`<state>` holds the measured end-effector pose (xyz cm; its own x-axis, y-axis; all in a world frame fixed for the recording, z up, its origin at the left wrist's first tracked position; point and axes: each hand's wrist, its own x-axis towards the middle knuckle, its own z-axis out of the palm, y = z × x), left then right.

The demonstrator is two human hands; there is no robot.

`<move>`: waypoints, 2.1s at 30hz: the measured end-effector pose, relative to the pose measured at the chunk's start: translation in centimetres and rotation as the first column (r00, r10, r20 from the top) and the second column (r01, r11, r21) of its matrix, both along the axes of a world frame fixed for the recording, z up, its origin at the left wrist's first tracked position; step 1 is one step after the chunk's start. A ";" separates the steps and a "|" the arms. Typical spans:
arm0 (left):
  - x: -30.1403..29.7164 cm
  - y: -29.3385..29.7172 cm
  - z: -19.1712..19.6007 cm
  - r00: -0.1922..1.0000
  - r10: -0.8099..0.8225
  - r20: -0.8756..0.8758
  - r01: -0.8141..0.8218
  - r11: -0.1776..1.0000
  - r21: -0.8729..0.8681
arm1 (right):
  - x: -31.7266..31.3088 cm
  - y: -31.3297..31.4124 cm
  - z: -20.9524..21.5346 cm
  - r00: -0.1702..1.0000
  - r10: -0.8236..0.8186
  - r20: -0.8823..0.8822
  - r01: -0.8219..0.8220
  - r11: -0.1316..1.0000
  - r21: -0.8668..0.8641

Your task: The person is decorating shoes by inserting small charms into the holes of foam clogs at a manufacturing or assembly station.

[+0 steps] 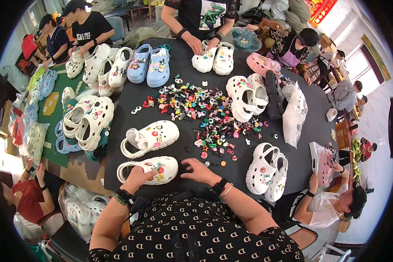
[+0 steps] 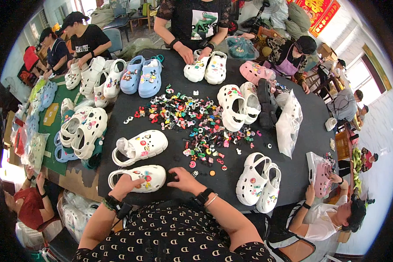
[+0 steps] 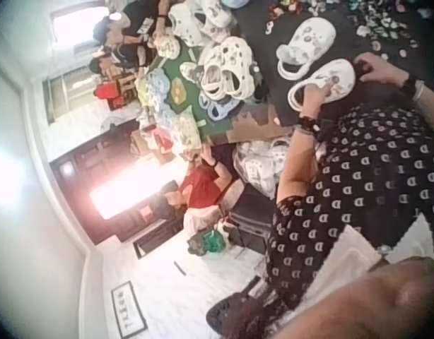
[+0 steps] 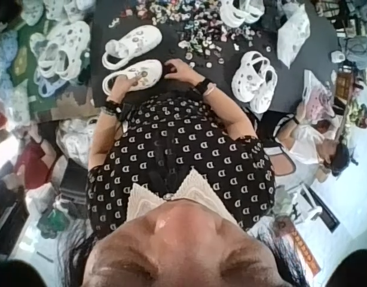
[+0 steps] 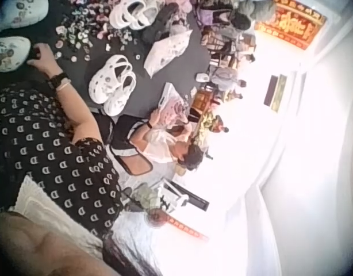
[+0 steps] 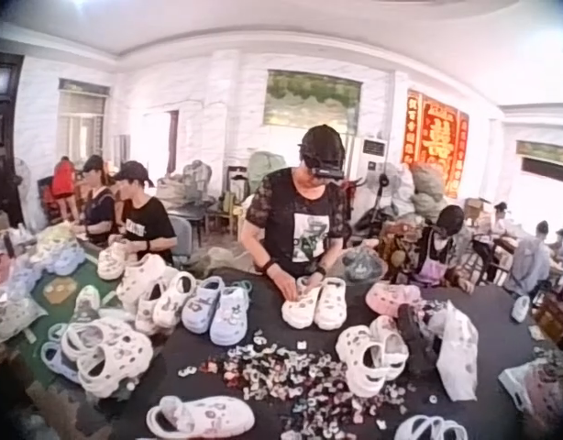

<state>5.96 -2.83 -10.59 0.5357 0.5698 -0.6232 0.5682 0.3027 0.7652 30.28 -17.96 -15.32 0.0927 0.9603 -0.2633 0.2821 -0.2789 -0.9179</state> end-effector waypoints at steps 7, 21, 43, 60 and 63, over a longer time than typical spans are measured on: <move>-1.9 -0.1 -0.9 0.980 -0.027 -0.198 0.052 0.991 0.125 | 6.2 -5.4 -1.1 0.958 -0.155 0.241 0.186 0.976 -0.112; -2.6 0.9 5.3 0.906 -0.141 -0.399 0.408 0.544 0.733 | 12.4 -4.1 -1.5 0.657 -0.482 0.580 0.542 0.837 0.083; 3.5 7.3 2.8 0.996 0.082 0.023 -0.080 0.814 0.576 | 8.7 2.5 -3.0 0.669 -0.170 0.724 0.255 0.967 -0.008; 5.2 8.7 -0.6 0.951 0.307 0.021 -0.308 0.948 0.081 | 3.7 13.7 5.1 0.970 -0.167 0.177 0.128 0.968 0.215; 6.1 8.6 -0.5 0.967 0.249 -0.051 -0.239 0.960 0.145 | 2.6 15.3 4.5 0.974 -0.135 0.183 0.095 0.973 0.212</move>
